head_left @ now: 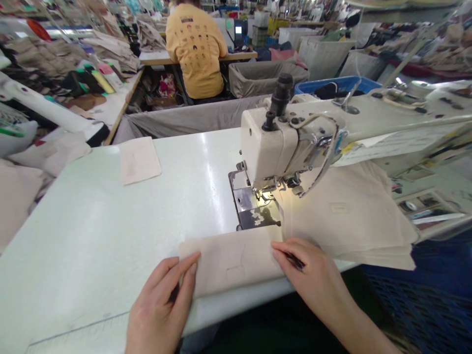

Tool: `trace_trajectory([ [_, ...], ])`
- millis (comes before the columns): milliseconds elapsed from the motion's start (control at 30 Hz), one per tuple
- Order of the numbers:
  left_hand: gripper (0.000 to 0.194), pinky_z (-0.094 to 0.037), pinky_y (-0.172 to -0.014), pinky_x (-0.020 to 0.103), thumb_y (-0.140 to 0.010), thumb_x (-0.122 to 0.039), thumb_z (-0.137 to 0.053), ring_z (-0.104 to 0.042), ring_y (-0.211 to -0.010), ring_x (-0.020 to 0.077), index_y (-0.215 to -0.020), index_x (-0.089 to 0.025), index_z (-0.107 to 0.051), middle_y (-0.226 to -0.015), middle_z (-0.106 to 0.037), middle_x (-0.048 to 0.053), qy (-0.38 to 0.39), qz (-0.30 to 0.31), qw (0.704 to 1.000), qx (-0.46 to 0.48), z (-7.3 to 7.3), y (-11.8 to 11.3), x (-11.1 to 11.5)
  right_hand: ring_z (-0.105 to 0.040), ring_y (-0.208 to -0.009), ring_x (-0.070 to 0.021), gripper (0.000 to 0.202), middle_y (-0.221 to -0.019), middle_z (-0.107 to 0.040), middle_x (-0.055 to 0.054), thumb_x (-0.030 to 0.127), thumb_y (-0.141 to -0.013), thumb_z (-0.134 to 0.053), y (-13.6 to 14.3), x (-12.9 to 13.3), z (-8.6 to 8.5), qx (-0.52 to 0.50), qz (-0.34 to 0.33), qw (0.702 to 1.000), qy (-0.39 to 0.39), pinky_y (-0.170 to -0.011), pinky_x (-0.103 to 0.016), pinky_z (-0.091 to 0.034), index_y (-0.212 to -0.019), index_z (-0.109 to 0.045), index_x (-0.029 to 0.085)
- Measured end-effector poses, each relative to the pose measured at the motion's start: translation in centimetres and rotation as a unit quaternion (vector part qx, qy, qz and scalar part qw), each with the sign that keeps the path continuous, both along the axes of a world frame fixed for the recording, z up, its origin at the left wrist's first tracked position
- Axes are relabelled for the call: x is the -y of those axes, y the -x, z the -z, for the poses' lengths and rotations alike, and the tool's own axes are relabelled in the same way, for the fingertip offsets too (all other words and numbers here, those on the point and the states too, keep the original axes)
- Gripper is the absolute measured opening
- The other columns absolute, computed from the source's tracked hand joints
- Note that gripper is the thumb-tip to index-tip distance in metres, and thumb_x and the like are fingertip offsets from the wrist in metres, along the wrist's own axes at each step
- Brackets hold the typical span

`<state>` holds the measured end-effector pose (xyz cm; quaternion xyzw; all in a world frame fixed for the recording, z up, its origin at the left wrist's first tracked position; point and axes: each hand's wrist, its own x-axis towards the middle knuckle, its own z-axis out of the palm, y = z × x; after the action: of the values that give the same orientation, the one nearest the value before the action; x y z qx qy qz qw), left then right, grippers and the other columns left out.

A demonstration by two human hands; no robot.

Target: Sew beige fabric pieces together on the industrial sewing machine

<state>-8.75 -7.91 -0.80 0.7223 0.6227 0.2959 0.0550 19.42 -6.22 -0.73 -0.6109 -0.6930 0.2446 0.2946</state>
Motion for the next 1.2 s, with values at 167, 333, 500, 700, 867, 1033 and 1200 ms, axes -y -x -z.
trace_trajectory([
  [167,0.027,-0.057,-0.07,0.022,-0.099,-0.037,-0.053,-0.069,-0.079,0.0139,-0.103,-0.023,-0.075,-0.094,-0.067,0.003,-0.003,-0.002,1.0,0.012,-0.3,-0.4,0.0,-0.068,-0.073,-0.0164,0.022,-0.082,-0.072,0.0,0.033,-0.096,-0.056,-0.2,0.1,0.2,0.004,0.002,1.0,0.016,-0.067,-0.026,-0.053,-0.093,-0.075,0.024],
  [333,0.024,-0.057,-0.067,0.022,-0.099,-0.029,-0.053,-0.068,-0.076,0.0136,-0.103,-0.02,-0.075,-0.09,-0.066,0.004,0.0,0.0,0.999,0.037,-0.5,-0.8,0.1,-0.071,-0.079,-0.0174,0.023,-0.088,-0.074,-0.001,0.038,-0.096,-0.057,-0.7,0.4,0.6,0.016,0.001,1.0,0.009,-0.071,-0.026,-0.055,-0.095,-0.076,0.026],
  [500,0.024,-0.057,-0.067,0.024,-0.099,-0.025,-0.051,-0.068,-0.077,0.0145,-0.103,-0.019,-0.074,-0.088,-0.066,0.005,0.03,-0.008,0.998,0.057,-0.7,-1.2,0.3,-0.073,-0.079,-0.02,0.028,-0.092,-0.077,-0.002,0.047,-0.095,-0.056,-1.3,0.5,1.1,0.037,-0.014,0.999,-0.012,-0.068,-0.028,-0.058,-0.093,-0.077,0.028],
  [700,0.024,-0.056,-0.064,0.025,-0.097,-0.021,-0.051,-0.064,-0.071,0.0138,-0.103,-0.019,-0.074,-0.084,-0.063,0.004,0.073,-0.011,0.994,0.084,-1.1,-1.3,0.3,-0.074,-0.075,-0.0221,0.033,-0.089,-0.078,-0.003,0.054,-0.093,-0.058,-1.9,0.3,1.7,0.047,-0.038,0.998,-0.026,-0.063,-0.029,-0.06,-0.091,-0.078,0.028],
  [867,0.024,-0.054,-0.063,0.024,-0.095,-0.018,-0.051,-0.062,-0.069,0.013,-0.102,-0.018,-0.074,-0.084,-0.062,0.003,0.072,-0.007,0.993,0.096,-1.0,-1.3,0.4,-0.075,-0.076,-0.0221,0.034,-0.091,-0.078,-0.003,0.053,-0.094,-0.057,-2.1,0.1,1.6,0.054,-0.044,0.997,-0.033,-0.065,-0.03,-0.061,-0.092,-0.078,0.028],
  [1033,0.023,-0.053,-0.064,0.024,-0.095,-0.017,-0.052,-0.063,-0.07,0.0134,-0.102,-0.017,-0.074,-0.083,-0.062,0.003,0.067,-0.005,0.993,0.099,-0.9,-1.3,0.3,-0.074,-0.077,-0.0224,0.034,-0.091,-0.078,-0.003,0.054,-0.094,-0.056,-2.2,0.2,1.8,0.064,-0.044,0.996,-0.038,-0.064,-0.03,-0.06,-0.092,-0.078,0.028],
  [1200,0.025,-0.054,-0.064,0.025,-0.097,-0.017,-0.048,-0.063,-0.07,0.0138,-0.105,-0.018,-0.072,-0.084,-0.061,0.004,0.066,0.002,0.996,0.056,-0.9,-1.5,0.3,-0.073,-0.076,-0.0204,0.031,-0.09,-0.076,-0.002,0.05,-0.096,-0.054,-1.7,0.5,1.7,0.074,-0.04,0.995,-0.059,-0.064,-0.029,-0.058,-0.092,-0.075,0.028],
])
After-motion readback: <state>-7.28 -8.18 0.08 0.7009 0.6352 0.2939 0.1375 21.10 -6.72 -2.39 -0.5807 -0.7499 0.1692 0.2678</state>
